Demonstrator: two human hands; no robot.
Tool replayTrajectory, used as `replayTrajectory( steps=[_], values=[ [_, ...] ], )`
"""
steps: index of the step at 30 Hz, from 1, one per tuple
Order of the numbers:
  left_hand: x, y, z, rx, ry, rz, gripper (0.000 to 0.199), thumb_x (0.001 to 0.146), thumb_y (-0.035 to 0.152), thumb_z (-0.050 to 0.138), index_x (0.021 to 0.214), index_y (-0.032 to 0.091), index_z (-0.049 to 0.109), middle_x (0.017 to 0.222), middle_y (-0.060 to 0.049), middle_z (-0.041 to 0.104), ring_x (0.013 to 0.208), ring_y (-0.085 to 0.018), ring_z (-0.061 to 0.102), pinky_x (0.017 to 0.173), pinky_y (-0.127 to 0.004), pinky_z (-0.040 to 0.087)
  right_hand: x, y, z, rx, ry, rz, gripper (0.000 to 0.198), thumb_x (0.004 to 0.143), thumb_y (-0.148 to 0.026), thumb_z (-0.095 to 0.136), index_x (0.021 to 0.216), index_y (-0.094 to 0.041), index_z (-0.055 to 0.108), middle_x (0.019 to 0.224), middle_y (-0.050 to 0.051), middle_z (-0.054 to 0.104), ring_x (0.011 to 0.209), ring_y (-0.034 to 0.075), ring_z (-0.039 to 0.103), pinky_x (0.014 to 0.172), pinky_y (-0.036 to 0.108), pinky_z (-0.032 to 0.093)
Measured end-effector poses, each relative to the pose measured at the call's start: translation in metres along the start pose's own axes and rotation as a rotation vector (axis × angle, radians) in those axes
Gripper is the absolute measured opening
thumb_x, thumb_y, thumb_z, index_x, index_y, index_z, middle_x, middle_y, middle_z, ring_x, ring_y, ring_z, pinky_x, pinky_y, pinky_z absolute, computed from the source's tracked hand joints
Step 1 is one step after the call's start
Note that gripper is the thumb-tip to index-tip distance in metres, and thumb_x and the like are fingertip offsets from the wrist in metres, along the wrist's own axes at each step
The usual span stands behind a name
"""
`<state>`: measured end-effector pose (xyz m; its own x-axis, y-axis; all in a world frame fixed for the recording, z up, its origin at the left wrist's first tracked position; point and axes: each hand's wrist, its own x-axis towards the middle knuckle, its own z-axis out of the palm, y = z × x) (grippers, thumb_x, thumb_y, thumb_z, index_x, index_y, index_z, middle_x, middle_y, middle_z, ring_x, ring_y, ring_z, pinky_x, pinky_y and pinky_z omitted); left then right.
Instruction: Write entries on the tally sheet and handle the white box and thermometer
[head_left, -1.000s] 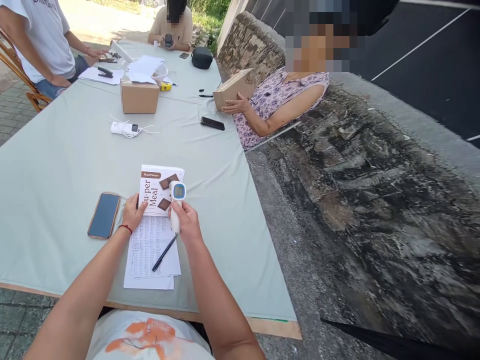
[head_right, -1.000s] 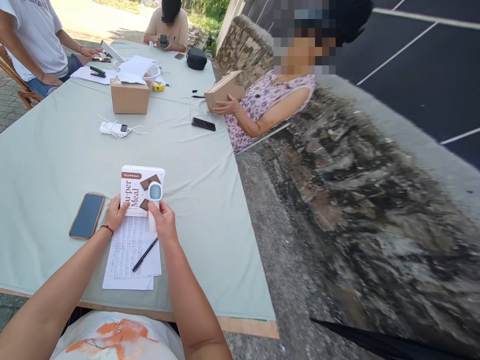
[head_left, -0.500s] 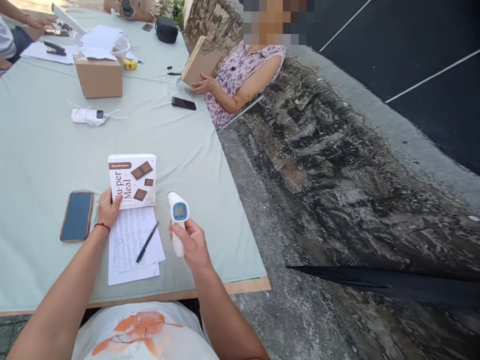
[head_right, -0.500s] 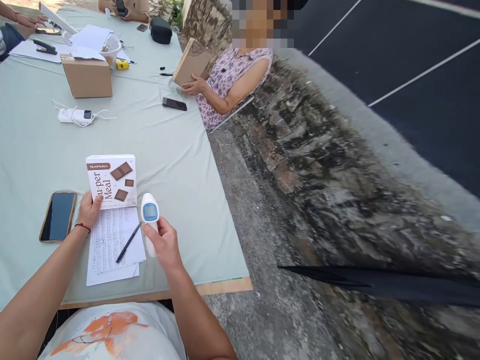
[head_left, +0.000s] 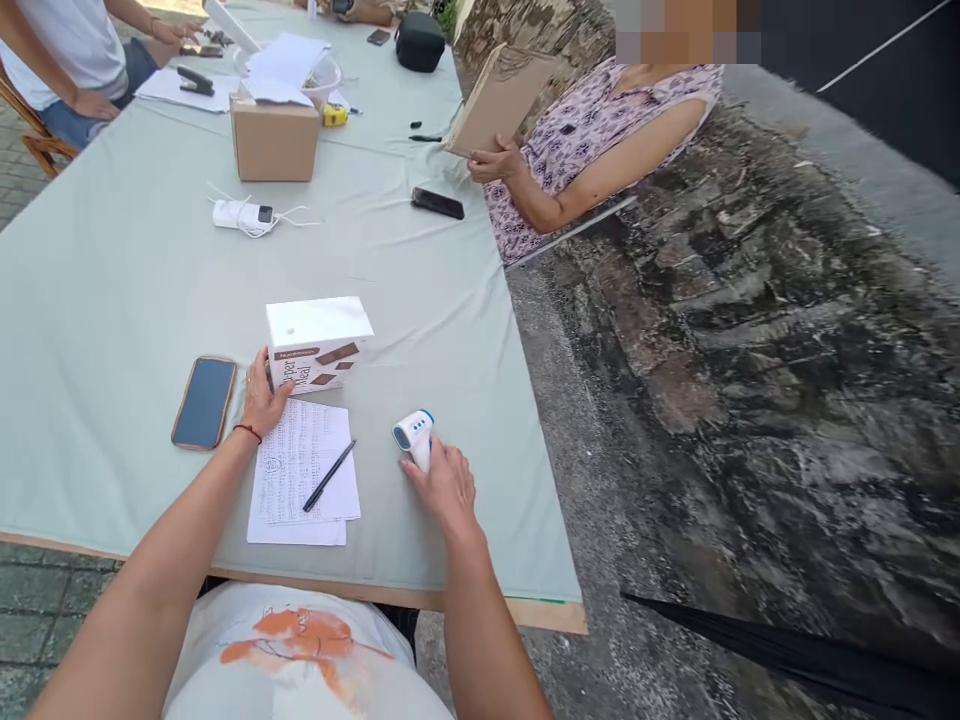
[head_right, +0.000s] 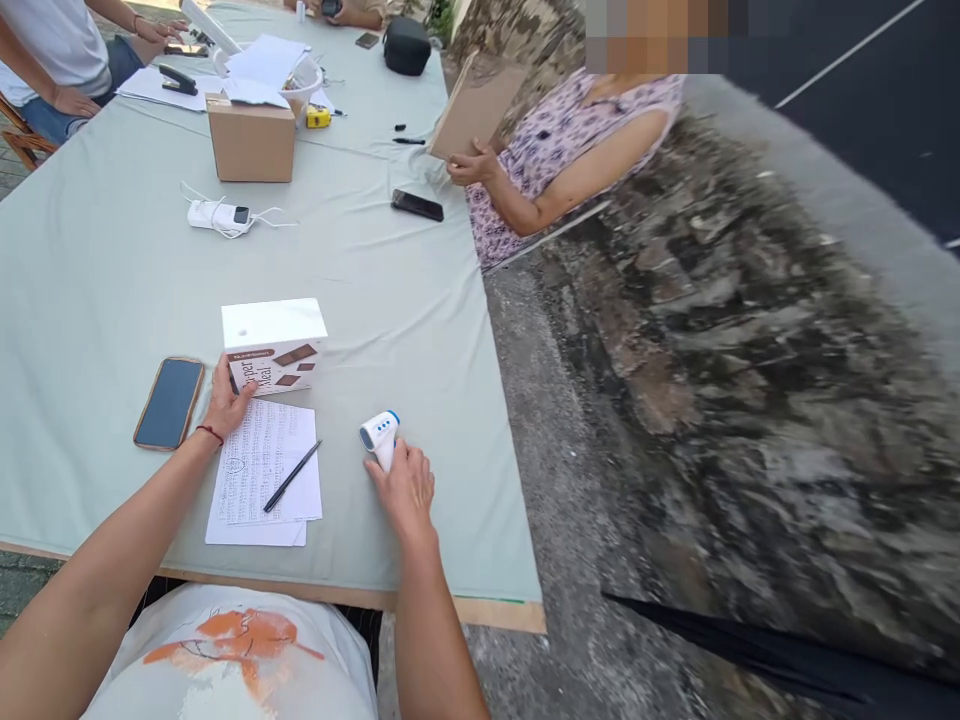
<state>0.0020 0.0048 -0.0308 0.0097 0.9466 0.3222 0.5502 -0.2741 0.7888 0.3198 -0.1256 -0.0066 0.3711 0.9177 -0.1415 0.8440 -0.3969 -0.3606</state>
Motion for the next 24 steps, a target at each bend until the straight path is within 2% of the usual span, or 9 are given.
replayTrajectory(
  steps=[3, 6, 8, 11, 13, 15, 17, 20, 24],
  values=[
    [0.000, -0.001, 0.000, 0.017, -0.069, 0.007, 0.083, 0.095, 0.064, 0.051, 0.158, 0.017, 0.024, 0.154, -0.022, 0.042, 0.146, -0.037, 0.038, 0.120, -0.058, 0.032, -0.009, -0.028, -0.022, 0.047, 0.136, -0.204, 0.075, 0.086, -0.054, 0.068, 0.145, -0.015, 0.045, 0.136, 0.026, 0.055, 0.128, 0.042, 0.052, 0.101, 0.060, 0.045],
    [0.001, -0.001, 0.001, 0.018, -0.070, 0.013, 0.083, 0.096, 0.063, 0.050, 0.159, 0.017, 0.022, 0.156, -0.022, 0.041, 0.148, -0.037, 0.036, 0.121, -0.058, 0.032, -0.033, -0.102, -0.041, 0.376, 0.152, -0.721, 0.069, 0.096, -0.054, 0.056, 0.153, -0.022, 0.037, 0.145, 0.020, 0.054, 0.137, 0.035, 0.048, 0.111, 0.057, 0.043],
    [0.002, -0.001, 0.001, 0.020, -0.044, 0.007, 0.083, 0.096, 0.063, 0.051, 0.159, 0.017, 0.022, 0.157, -0.021, 0.040, 0.149, -0.036, 0.036, 0.122, -0.057, 0.031, -0.061, -0.166, -0.040, 0.549, 0.050, -0.979, 0.073, 0.094, -0.059, 0.058, 0.154, -0.022, 0.039, 0.151, 0.017, 0.051, 0.143, 0.032, 0.044, 0.115, 0.053, 0.042],
    [0.003, 0.001, -0.002, 0.021, -0.059, 0.011, 0.084, 0.096, 0.063, 0.051, 0.159, 0.016, 0.022, 0.158, -0.022, 0.040, 0.149, -0.037, 0.037, 0.122, -0.058, 0.031, -0.112, -0.249, -0.015, 0.560, -0.196, -1.330, 0.059, 0.090, -0.065, 0.062, 0.134, -0.026, 0.062, 0.142, 0.010, 0.062, 0.142, 0.026, 0.046, 0.118, 0.043, 0.040],
    [0.002, 0.001, -0.005, 0.013, -0.092, 0.002, 0.084, 0.096, 0.063, 0.050, 0.160, 0.017, 0.021, 0.158, -0.022, 0.040, 0.149, -0.036, 0.037, 0.121, -0.058, 0.032, -0.137, -0.279, 0.004, 0.491, -0.364, -1.561, 0.042, 0.091, -0.064, 0.062, 0.115, -0.031, 0.071, 0.123, 0.003, 0.073, 0.128, 0.021, 0.059, 0.113, 0.037, 0.044],
    [0.000, 0.000, -0.006, 0.008, -0.102, -0.018, 0.085, 0.096, 0.064, 0.049, 0.160, 0.017, 0.020, 0.160, -0.022, 0.038, 0.150, -0.036, 0.036, 0.122, -0.057, 0.031, -0.143, -0.281, 0.013, 0.459, -0.459, -1.712, 0.027, 0.094, -0.055, 0.064, 0.104, -0.031, 0.073, 0.104, -0.001, 0.077, 0.110, 0.017, 0.067, 0.110, 0.035, 0.045],
    [-0.001, -0.001, -0.005, 0.007, -0.102, -0.019, 0.085, 0.097, 0.066, 0.048, 0.160, 0.016, 0.021, 0.161, -0.022, 0.036, 0.151, -0.035, 0.034, 0.123, -0.057, 0.030, -0.125, -0.258, 0.010, 0.535, -0.435, -1.650, 0.024, 0.098, -0.047, 0.061, 0.105, -0.027, 0.072, 0.106, 0.001, 0.078, 0.106, 0.015, 0.068, 0.109, 0.034, 0.045],
    [-0.002, -0.003, 0.001, 0.007, -0.095, 0.013, 0.084, 0.098, 0.066, 0.045, 0.161, 0.016, 0.021, 0.162, -0.022, 0.036, 0.152, -0.034, 0.034, 0.124, -0.056, 0.029, -0.070, -0.193, -0.006, 0.665, -0.221, -1.212, 0.025, 0.104, -0.034, 0.051, 0.110, -0.023, 0.072, 0.105, 0.006, 0.076, 0.101, 0.018, 0.067, 0.095, 0.034, 0.052],
    [-0.003, -0.005, 0.008, 0.008, -0.079, 0.043, 0.082, 0.099, 0.066, 0.041, 0.160, 0.015, 0.020, 0.161, -0.022, 0.037, 0.152, -0.034, 0.034, 0.125, -0.056, 0.027, -0.005, -0.102, -0.016, 0.318, -0.045, -0.912, 0.021, 0.099, -0.025, 0.057, 0.109, -0.024, 0.076, 0.095, 0.009, 0.069, 0.091, 0.023, 0.063, 0.080, 0.038, 0.051]
  ],
)
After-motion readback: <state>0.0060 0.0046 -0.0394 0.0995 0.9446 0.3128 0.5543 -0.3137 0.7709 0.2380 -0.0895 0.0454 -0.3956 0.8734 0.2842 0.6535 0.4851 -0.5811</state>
